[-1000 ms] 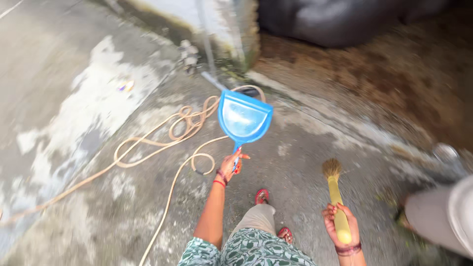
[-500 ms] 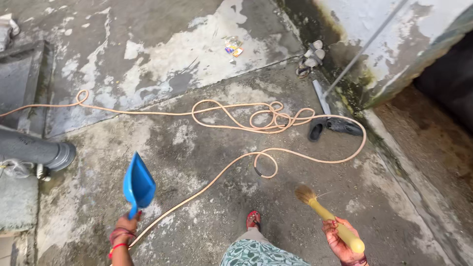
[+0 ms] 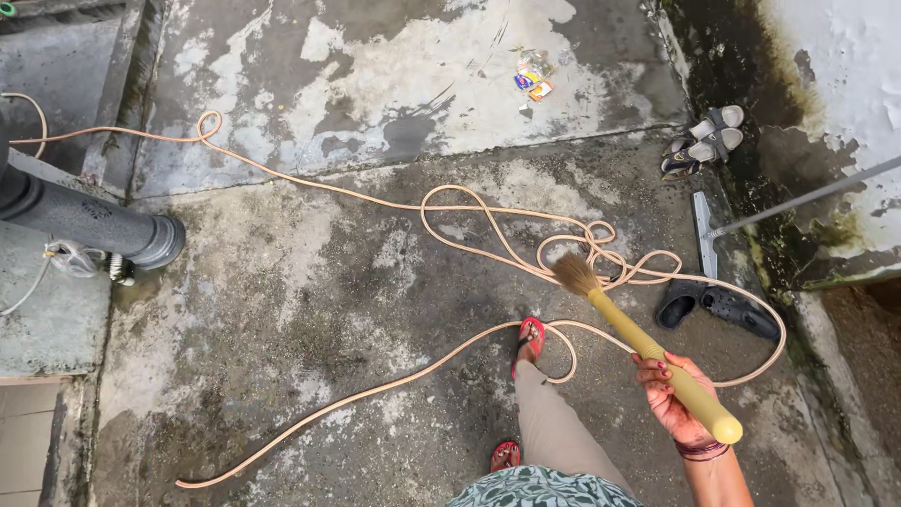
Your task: The person sweeps debris and trash across a concrete outdoor floor using a straw broom, then collects the waste into a blue dustpan by hand.
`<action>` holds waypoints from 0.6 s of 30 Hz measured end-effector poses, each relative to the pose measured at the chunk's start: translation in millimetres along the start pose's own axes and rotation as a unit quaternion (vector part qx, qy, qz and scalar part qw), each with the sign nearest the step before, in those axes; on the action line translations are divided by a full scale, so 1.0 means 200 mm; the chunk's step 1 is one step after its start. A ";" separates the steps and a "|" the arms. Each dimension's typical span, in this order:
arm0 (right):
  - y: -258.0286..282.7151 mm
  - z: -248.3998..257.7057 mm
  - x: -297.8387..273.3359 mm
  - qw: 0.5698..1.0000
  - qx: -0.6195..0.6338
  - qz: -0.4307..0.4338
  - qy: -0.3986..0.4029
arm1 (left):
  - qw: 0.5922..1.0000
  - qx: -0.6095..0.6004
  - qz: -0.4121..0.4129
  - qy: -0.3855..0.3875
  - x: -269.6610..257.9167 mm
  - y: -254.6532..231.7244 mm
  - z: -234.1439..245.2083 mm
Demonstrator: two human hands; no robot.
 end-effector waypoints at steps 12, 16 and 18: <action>0.98 -0.31 1.86 0.772 -0.573 0.001 -0.275 | 0.980 0.124 0.158 0.012 0.51 0.04 -2.11; 1.29 -0.51 2.36 0.619 -0.729 -0.017 -0.293 | 0.983 0.053 0.118 0.132 0.61 -0.43 -3.20; 1.43 -0.70 2.62 0.412 -0.873 -0.030 -0.260 | 0.970 0.107 0.028 0.218 0.52 -0.77 -3.68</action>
Point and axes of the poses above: each hand's wrist, its own x-axis towards the middle knuckle, its own z-axis out of the back of the hand, y = z × x, the point moved 8 cm from there along x, towards the middle knuckle, and after that the axes turned 8 degrees about x, right-handed, at the moved point
